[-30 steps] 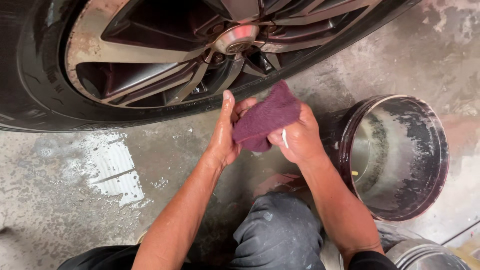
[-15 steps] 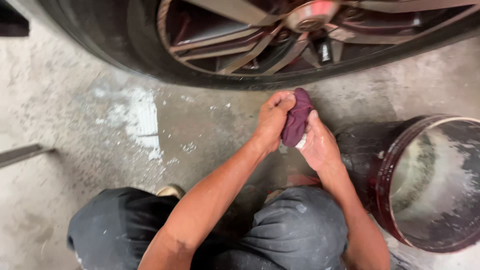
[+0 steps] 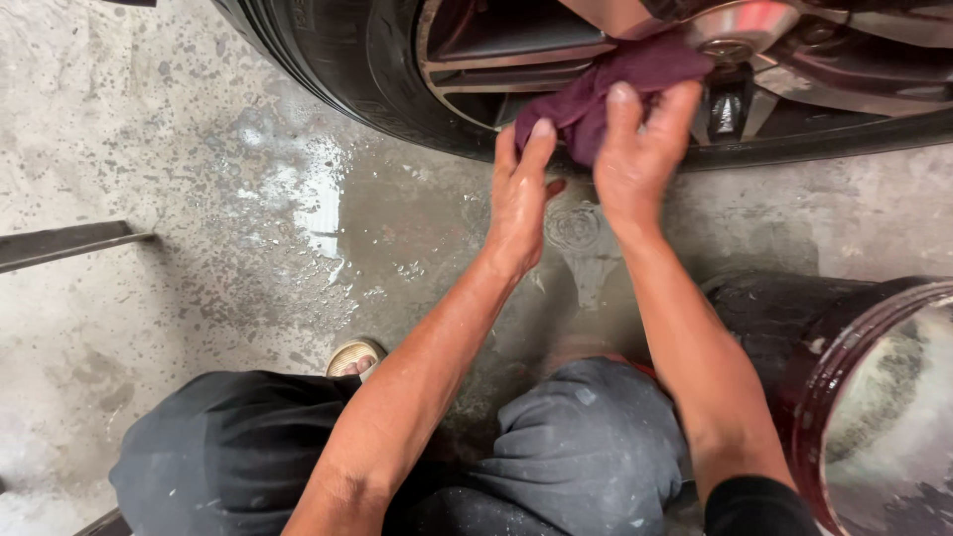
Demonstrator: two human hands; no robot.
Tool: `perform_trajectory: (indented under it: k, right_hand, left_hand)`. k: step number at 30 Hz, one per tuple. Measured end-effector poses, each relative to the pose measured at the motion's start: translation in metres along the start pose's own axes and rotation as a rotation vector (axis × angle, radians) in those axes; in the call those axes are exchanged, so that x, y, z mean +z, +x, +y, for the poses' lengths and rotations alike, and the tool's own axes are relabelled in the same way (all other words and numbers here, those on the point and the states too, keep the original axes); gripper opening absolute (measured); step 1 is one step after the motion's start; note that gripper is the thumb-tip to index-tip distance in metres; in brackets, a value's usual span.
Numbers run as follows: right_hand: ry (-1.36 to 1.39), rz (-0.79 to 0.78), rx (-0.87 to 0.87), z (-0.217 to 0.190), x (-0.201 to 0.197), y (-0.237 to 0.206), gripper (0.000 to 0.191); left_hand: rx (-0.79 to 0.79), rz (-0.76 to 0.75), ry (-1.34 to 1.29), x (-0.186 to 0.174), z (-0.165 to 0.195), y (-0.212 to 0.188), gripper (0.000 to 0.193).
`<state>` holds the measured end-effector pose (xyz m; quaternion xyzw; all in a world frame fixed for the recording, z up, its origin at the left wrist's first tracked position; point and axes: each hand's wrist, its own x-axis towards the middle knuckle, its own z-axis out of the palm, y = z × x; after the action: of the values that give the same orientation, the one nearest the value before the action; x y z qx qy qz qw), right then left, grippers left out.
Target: The person kneels beside a car wheel and wipes the rim and tire with a purple cloth, dipping it in a bucket of water. They then scrub the wheel spokes and rim with a small brush, repeatedly dipping the brush in the bucket, and wipe the wheel again with the cloth.
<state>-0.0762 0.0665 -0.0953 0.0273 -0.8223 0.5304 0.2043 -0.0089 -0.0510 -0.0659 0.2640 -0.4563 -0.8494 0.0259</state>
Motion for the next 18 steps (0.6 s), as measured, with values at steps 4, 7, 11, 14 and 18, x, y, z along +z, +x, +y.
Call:
perform_trajectory:
  k: [4, 7, 11, 14, 18]
  right_hand:
    - [-0.015, 0.001, -0.253, 0.043, 0.037, -0.02, 0.059]
    - [-0.229, 0.029, -0.29, 0.056, 0.06, -0.054, 0.081]
    - [-0.002, -0.241, 0.219, 0.035, 0.082, -0.071, 0.058]
    - [0.045, -0.324, 0.297, 0.007, 0.079, -0.059, 0.04]
    - [0.289, -0.196, 0.285, -0.017, 0.055, -0.036, 0.029]
  left_hand:
    - [-0.203, 0.039, 0.034, -0.035, -0.013, -0.002, 0.062]
    - [-0.261, -0.052, -0.066, -0.052, -0.034, 0.005, 0.059]
    - [-0.305, -0.049, -0.033, -0.073, -0.042, 0.021, 0.06]
    - [-0.343, -0.016, -0.016, -0.081, -0.037, 0.024, 0.052]
    - [-0.154, -0.045, -0.015, -0.065, -0.032, 0.023, 0.044]
